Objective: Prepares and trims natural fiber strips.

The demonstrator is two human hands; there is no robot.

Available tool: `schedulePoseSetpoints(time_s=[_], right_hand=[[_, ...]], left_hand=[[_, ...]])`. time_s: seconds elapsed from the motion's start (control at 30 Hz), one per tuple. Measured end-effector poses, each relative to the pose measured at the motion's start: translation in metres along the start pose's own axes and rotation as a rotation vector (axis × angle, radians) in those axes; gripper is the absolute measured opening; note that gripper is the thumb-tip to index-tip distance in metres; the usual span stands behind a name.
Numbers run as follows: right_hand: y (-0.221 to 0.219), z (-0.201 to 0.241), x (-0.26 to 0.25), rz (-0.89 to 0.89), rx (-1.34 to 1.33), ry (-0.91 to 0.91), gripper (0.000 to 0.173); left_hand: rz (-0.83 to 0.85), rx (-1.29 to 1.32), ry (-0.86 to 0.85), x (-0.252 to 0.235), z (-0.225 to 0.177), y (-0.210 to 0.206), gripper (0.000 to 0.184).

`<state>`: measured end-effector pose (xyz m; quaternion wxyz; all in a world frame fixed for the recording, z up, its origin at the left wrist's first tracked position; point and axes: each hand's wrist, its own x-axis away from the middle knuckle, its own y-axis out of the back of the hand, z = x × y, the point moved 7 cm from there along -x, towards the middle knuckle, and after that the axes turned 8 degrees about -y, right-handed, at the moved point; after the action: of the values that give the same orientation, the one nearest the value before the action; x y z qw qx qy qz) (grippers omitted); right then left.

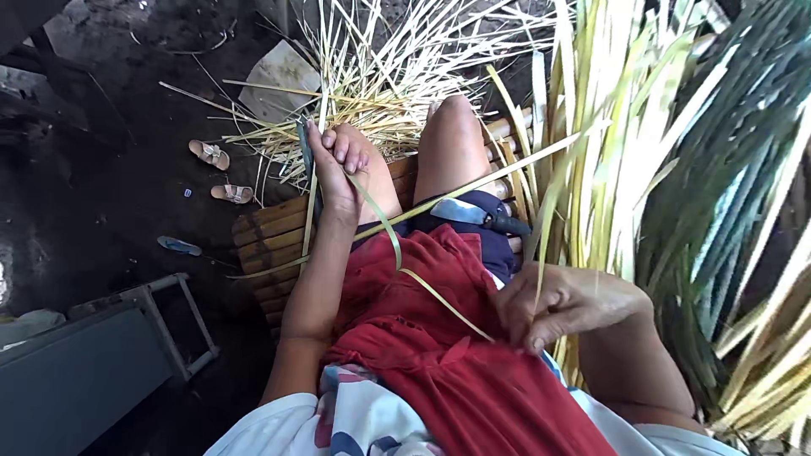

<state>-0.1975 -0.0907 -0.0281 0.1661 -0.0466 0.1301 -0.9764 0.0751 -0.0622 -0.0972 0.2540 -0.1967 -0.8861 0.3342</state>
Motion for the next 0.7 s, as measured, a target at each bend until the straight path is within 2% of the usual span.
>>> schedulePoseSetpoints(time_s=[0.07, 0.13, 0.2, 0.23, 0.3, 0.37, 0.47, 0.57, 0.63, 0.7], right_hand=[[0.033, -0.001, 0.004, -0.294, 0.034, -0.079, 0.03], [0.075, 0.011, 0.007, -0.651, 0.114, -0.049, 0.023], [0.096, 0.031, 0.005, -0.858, 0.136, 0.055, 0.019], [0.098, 0.039, 0.002, -0.897, 0.126, 0.11, 0.019], [0.09, 0.046, -0.008, -0.877, 0.134, 0.152, 0.022], [0.081, 0.049, -0.022, -0.789, 0.256, 0.117, 0.024], [0.068, 0.046, -0.041, -0.697, 0.351, 0.079, 0.022], [0.052, 0.037, -0.056, -0.66, 0.375, 0.056, 0.017], [0.042, 0.028, -0.063, -0.636, 0.44, 0.008, 0.02], [0.03, 0.018, -0.064, -0.519, 0.439, 0.006, 0.027]], left_hand=[[0.16, -0.019, 0.128, 0.021, 0.016, -0.013, 0.063], [0.389, -0.028, 0.341, 0.065, 0.04, -0.033, 0.062], [0.529, -0.042, 0.471, 0.098, 0.05, -0.04, 0.051], [0.517, -0.019, 0.505, 0.106, 0.051, -0.043, 0.049], [0.42, 0.075, 0.508, 0.103, 0.048, -0.049, 0.05], [0.344, 0.185, 0.49, 0.093, 0.045, -0.054, 0.055], [0.312, 0.277, 0.498, 0.093, 0.044, -0.058, 0.054], [0.305, 0.274, 0.469, 0.091, 0.045, -0.059, 0.053], [0.29, 0.235, 0.448, 0.09, 0.043, -0.057, 0.056], [0.3, 0.156, 0.402, 0.088, 0.037, -0.05, 0.054]])
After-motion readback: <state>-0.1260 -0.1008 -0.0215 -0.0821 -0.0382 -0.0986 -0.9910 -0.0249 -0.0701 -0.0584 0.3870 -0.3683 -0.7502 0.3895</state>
